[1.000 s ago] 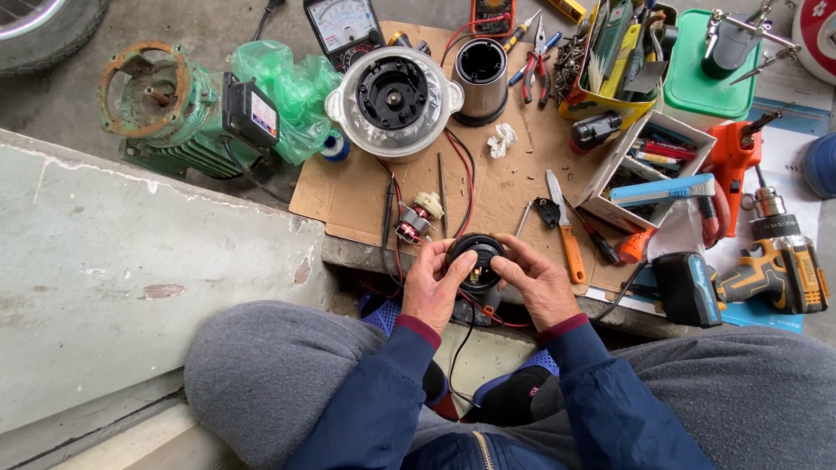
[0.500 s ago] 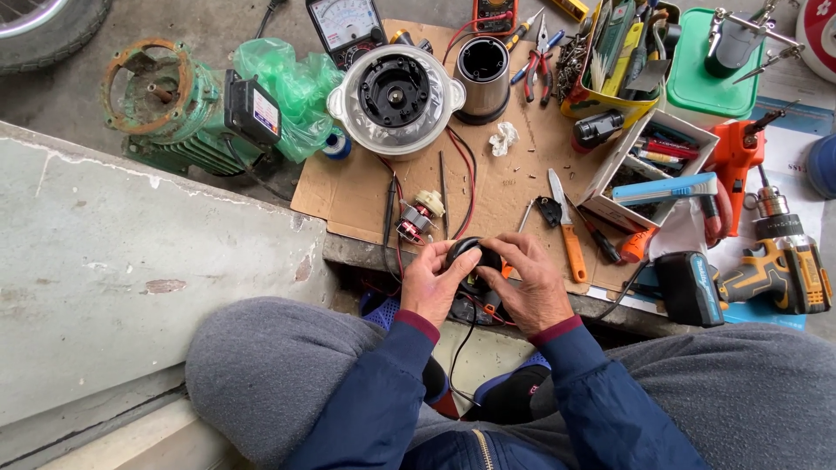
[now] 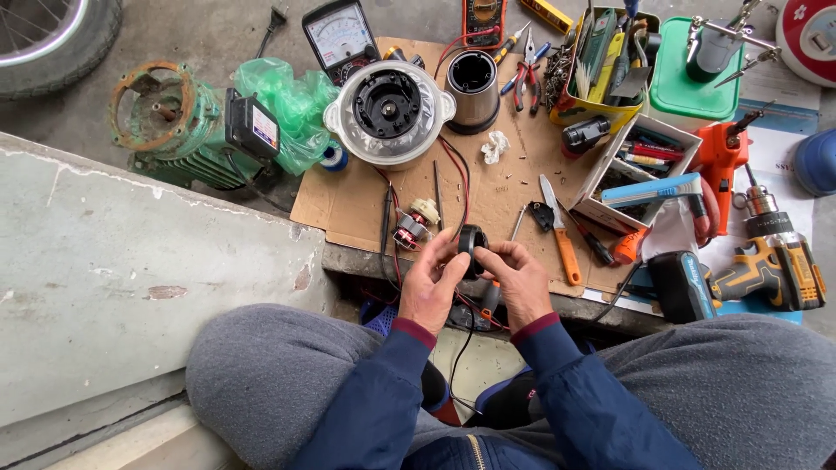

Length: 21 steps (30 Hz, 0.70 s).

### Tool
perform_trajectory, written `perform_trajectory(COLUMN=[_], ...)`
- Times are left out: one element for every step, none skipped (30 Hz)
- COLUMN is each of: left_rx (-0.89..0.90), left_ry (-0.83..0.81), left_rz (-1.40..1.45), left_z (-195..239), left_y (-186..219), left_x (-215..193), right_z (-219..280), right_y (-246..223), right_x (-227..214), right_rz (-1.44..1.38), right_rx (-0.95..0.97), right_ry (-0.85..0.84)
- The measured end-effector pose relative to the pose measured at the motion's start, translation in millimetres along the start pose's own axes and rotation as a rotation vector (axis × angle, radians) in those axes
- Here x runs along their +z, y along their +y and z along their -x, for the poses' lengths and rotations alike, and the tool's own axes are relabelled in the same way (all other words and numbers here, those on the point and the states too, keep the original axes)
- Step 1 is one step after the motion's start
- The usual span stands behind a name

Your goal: The person sits on the ground and works on a small black electrical component, manipulating its internal parts with their hands. They repeatedly open and close the component's casing while handling wires and small internal pieces.

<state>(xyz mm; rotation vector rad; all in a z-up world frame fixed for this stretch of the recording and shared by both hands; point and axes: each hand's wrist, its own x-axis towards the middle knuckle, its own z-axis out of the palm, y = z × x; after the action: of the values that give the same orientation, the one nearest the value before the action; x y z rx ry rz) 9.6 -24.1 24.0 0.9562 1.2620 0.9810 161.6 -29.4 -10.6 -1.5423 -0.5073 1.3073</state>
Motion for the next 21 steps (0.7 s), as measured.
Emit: perform_trajectory(left_rx=[0.004, -0.058, -0.120, -0.115, -0.233, -0.350, -0.346, -0.374, -0.402, -0.399, -0.382, -0.366, -0.364, -0.355, -0.345, -0.350, -0.341, -0.333, -0.339, -0.320, -0.302], left_ry=[-0.001, 0.133, 0.266, 0.266, 0.301, 0.337, 0.339, 0.255, 0.171, 0.170, 0.128, 0.084, 0.080, 0.072, 0.064, 0.058, 0.083, 0.110, 0.109, 0.123, 0.137], left_rz=[-0.004, -0.004, -0.003, -0.006, 0.215, 0.438, 0.436, 0.490, 0.544, 0.541, 0.602, 0.663, 0.661, 0.708, 0.755, 0.752, 0.747, 0.743, 0.740, 0.743, 0.746], left_z=[8.9, 17.0, 25.1, 24.5, 24.0, 24.1, 25.8, 28.1, 30.4, 22.9, 15.3, 7.1, 1.6, -2.4, -6.9, -7.8, -8.9, -8.3, -9.0, -10.4, -11.8], left_y=[12.1, 24.4, 36.5, 19.5, 2.3, -15.2, 1.8, 18.0, 34.2, 24.5, 14.8, 4.6, -0.3, -6.2, -12.4, -6.2, -0.2, 5.1, 1.5, -1.3, -3.7], left_x=[1.3, 2.9, 4.7, 6.3, 7.4, 7.4, 12.8, 18.6, 24.7, 26.6, 28.7, 31.2, 32.1, 34.4, 36.8, 38.6, 40.1, 40.3, 40.4, 39.7, 38.5], right_z=[3.7, 6.4, 9.1, 7.6, 6.3, 5.7, 6.7, 8.3, 9.8, 12.6, 15.2, 17.4, 15.5, 14.6, 13.3, 12.9, 12.5, 13.6, 13.1, 12.1, 11.4], right_y=[-4.5, -9.6, -14.8, -14.0, -12.9, -11.3, -11.7, -11.5, -11.4, -12.5, -13.7, -14.6, -12.4, -9.4, -6.2, -7.0, -7.6, -6.9, -4.8, -3.3, -2.1], right_x=[4.7, 9.6, 14.2, 14.0, 14.1, 15.0, 16.5, 17.2, 17.8, 19.7, 21.4, 22.6, 23.1, 21.6, 20.0, 19.4, 19.0, 19.2, 18.0, 18.1, 18.7], right_rz=[-0.005, -0.042, -0.079, -0.084, -0.105, -0.123, -0.127, -0.134, -0.140, -0.143, -0.134, -0.124, -0.127, -0.120, -0.112, -0.115, -0.109, -0.101, -0.103, -0.097, -0.092], right_rx=[-0.002, 0.027, 0.057, 0.055, 0.069, 0.084, 0.083, 0.086, 0.090, 0.088, 0.087, 0.085, 0.082, 0.088, 0.095, 0.096, 0.101, 0.111, 0.115, 0.109, 0.103], right_ry=[-0.001, 0.025, 0.050, 0.049, 0.071, 0.089, 0.085, 0.078, 0.071, 0.070, 0.072, 0.076, 0.078, 0.077, 0.076, 0.084, 0.058, 0.031, 0.036, 0.017, -0.002])
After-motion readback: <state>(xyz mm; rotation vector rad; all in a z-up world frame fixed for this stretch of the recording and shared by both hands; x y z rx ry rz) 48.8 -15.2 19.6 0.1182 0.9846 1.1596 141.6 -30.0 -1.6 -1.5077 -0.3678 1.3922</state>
